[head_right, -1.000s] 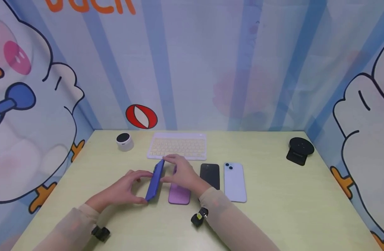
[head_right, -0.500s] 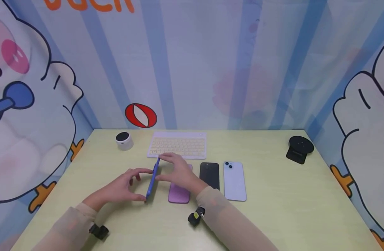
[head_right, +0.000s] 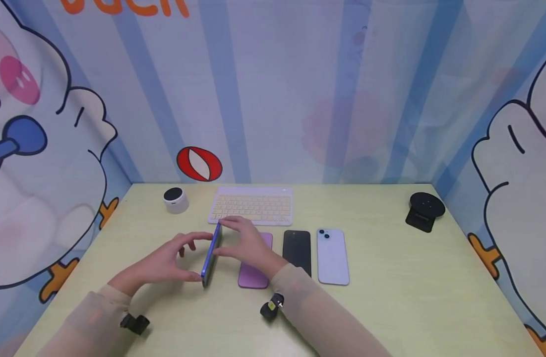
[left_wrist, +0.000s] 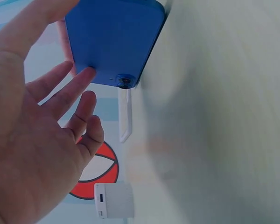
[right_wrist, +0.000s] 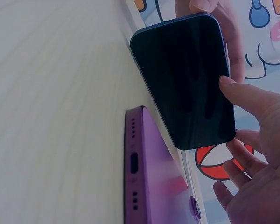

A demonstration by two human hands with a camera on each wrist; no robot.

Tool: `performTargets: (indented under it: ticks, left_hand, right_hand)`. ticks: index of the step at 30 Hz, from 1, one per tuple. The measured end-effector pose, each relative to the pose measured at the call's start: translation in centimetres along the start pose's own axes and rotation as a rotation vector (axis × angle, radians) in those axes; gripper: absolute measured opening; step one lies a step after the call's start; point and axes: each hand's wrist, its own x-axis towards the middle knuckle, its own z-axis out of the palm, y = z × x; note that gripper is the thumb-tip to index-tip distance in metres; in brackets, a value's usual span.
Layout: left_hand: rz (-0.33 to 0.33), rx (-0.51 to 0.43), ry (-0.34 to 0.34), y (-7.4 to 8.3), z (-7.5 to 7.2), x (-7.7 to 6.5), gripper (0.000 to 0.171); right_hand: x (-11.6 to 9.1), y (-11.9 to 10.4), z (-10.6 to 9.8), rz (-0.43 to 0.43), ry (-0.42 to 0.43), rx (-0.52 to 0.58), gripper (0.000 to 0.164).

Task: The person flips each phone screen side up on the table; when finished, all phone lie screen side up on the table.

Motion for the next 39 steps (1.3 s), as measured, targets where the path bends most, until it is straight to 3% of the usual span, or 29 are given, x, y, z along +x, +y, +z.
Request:
performTargets:
  ticks: [6, 21, 30, 34, 39]
  left_hand:
    - [0.040, 0.080, 0.001, 0.1, -0.9, -0.1, 0.097]
    - [0.063, 0.096, 0.025, -0.3, -1.2, -0.7, 0.095]
    - [0.056, 0.105, 0.042, -1.0, -1.6, -1.5, 0.095]
    - [0.039, 0.108, 0.054, -1.6, -1.6, -1.8, 0.096]
    - [0.021, 0.126, 0.071, -2.3, -1.4, -2.2, 0.095]
  right_hand:
    - [0.2, -0.5, 0.4, -0.003, 0.018, 0.026, 0.075]
    - [0.6, -0.5, 0.8, 0.011, -0.005, 0.057, 0.078]
    - [1.2, 0.9, 1.8, 0.083, -0.063, -0.207, 0.082]
    - [1.2, 0.9, 1.9, 0.129, -0.094, -0.230, 0.081]
    - [1.2, 0.9, 2.0, 0.127, -0.090, -0.258, 0.080]
